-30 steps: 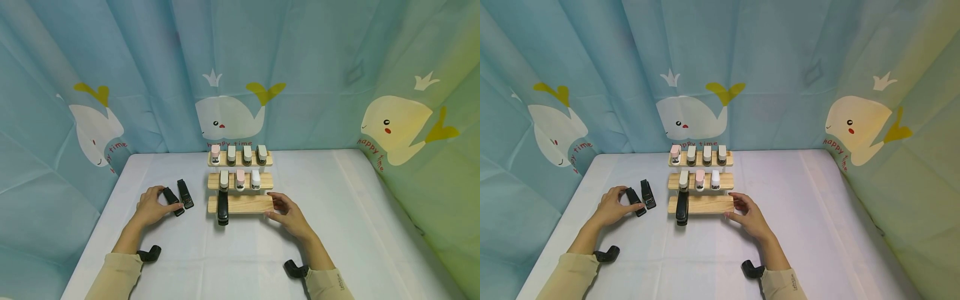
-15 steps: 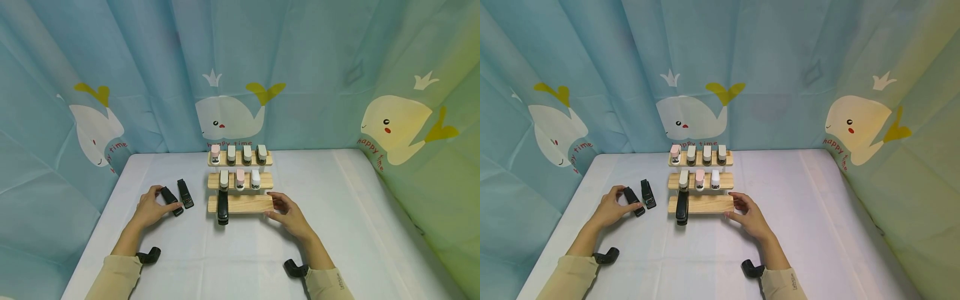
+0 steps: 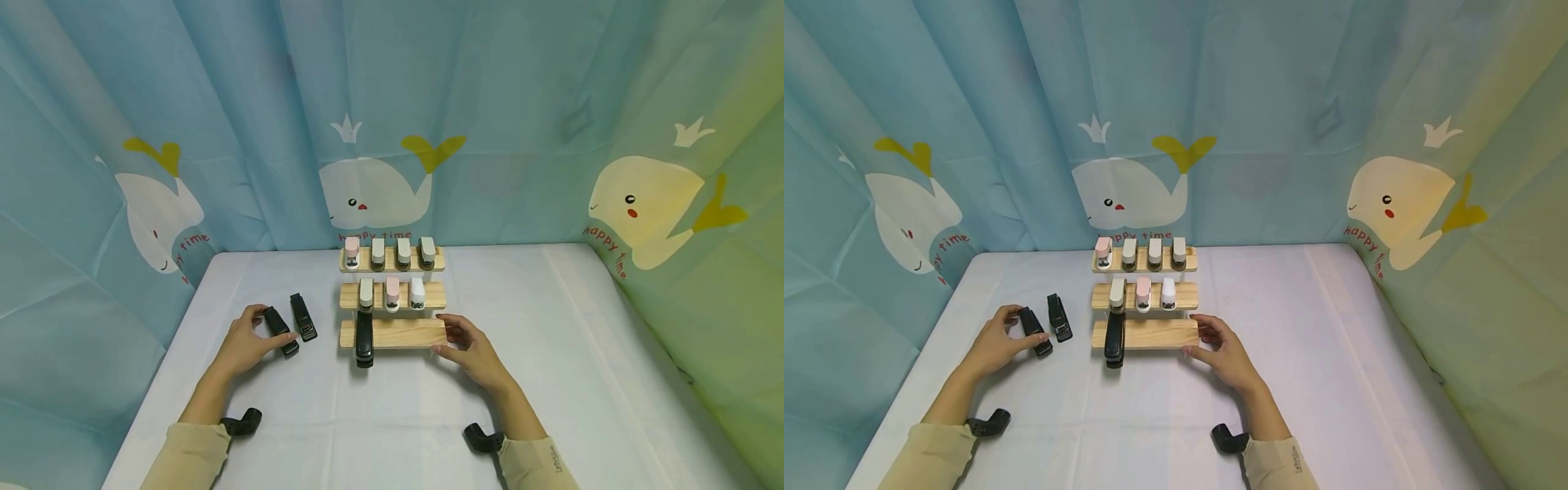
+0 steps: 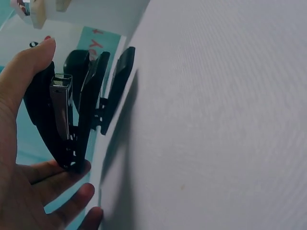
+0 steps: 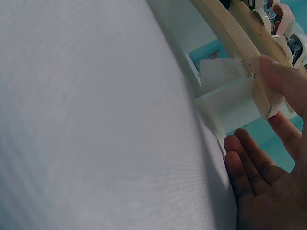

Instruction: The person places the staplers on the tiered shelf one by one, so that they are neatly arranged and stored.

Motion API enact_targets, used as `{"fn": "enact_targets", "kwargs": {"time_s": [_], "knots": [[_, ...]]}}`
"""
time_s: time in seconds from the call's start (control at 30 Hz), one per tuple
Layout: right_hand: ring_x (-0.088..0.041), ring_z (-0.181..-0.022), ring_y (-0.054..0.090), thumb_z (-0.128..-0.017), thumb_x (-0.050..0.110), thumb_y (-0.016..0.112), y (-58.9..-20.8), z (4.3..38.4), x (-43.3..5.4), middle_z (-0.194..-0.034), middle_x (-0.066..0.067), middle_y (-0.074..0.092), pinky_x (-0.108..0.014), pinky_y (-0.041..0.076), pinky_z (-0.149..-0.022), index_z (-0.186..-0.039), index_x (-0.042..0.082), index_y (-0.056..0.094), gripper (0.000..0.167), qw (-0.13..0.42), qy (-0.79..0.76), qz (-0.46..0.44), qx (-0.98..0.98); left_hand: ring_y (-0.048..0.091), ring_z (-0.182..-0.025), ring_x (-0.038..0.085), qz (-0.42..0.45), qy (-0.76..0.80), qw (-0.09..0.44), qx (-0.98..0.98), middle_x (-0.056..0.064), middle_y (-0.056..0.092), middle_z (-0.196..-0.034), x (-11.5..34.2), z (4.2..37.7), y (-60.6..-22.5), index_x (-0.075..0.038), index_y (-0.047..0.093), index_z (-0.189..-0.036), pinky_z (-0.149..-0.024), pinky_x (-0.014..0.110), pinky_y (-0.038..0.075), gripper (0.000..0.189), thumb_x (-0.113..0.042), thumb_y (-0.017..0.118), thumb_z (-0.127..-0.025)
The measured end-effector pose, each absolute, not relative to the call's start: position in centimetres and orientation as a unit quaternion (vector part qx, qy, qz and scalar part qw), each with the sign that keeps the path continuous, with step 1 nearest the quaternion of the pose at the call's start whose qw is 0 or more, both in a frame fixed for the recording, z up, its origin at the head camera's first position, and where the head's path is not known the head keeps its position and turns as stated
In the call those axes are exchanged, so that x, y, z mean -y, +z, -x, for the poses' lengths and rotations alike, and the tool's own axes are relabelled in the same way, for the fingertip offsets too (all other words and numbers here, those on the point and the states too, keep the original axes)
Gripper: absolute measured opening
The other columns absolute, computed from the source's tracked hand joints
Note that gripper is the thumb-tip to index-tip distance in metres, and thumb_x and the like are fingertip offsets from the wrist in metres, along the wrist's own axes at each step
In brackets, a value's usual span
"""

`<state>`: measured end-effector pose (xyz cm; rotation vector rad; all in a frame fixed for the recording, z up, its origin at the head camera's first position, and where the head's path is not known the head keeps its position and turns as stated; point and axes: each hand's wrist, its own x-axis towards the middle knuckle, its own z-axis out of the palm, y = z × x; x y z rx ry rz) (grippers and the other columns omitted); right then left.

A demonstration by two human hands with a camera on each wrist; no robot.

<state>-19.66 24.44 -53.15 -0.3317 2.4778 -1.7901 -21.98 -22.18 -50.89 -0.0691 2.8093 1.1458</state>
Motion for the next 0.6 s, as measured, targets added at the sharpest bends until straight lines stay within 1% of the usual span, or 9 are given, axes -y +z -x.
{"fn": "enact_targets", "kwargs": {"time_s": [0.27, 0.5, 0.6], "knots": [[-0.033, -0.126, 0.058, -0.088, 0.017, 0.084, -53.0, 19.6, -24.4, -0.136, -0.015, 0.063, -0.033, 0.049, -0.105, -0.145, 0.011, 0.056, 0.064, 0.035, -0.582, 0.107, -0.805, 0.045, -0.139, 0.042, 0.014, 0.389, 0.051, -0.920, 0.024, 0.042, -0.155, 21.6, 21.3, -50.0, -0.008, 0.033, -0.156, -0.108, 0.063, 0.043, 0.106, -0.062, 0.083, -0.079], [-0.033, -0.126, 0.058, -0.088, 0.018, 0.084, -53.1, 19.6, -24.4, -0.136, -0.015, 0.063, -0.038, 0.048, -0.107, -0.146, 0.010, 0.055, 0.064, 0.037, -0.581, 0.105, -0.806, 0.048, -0.137, 0.043, -0.009, 0.380, 0.027, -0.925, 0.025, 0.050, -0.148, 20.8, 20.7, -49.2, -0.011, 0.037, -0.154, -0.103, 0.062, 0.046, 0.104, -0.062, 0.085, -0.077], [-0.033, -0.126, 0.058, -0.088, 0.017, 0.084, -53.0, 19.6, -24.4, -0.136, -0.016, 0.063, -0.035, 0.048, -0.106, -0.146, 0.010, 0.055, 0.065, 0.035, -0.582, 0.106, -0.805, 0.048, -0.136, 0.042, -0.022, 0.381, 0.018, -0.924, 0.024, 0.050, -0.147, 20.4, 20.4, -48.6, -0.011, 0.039, -0.153, -0.103, 0.062, 0.046, 0.103, -0.061, 0.086, -0.077]]}}
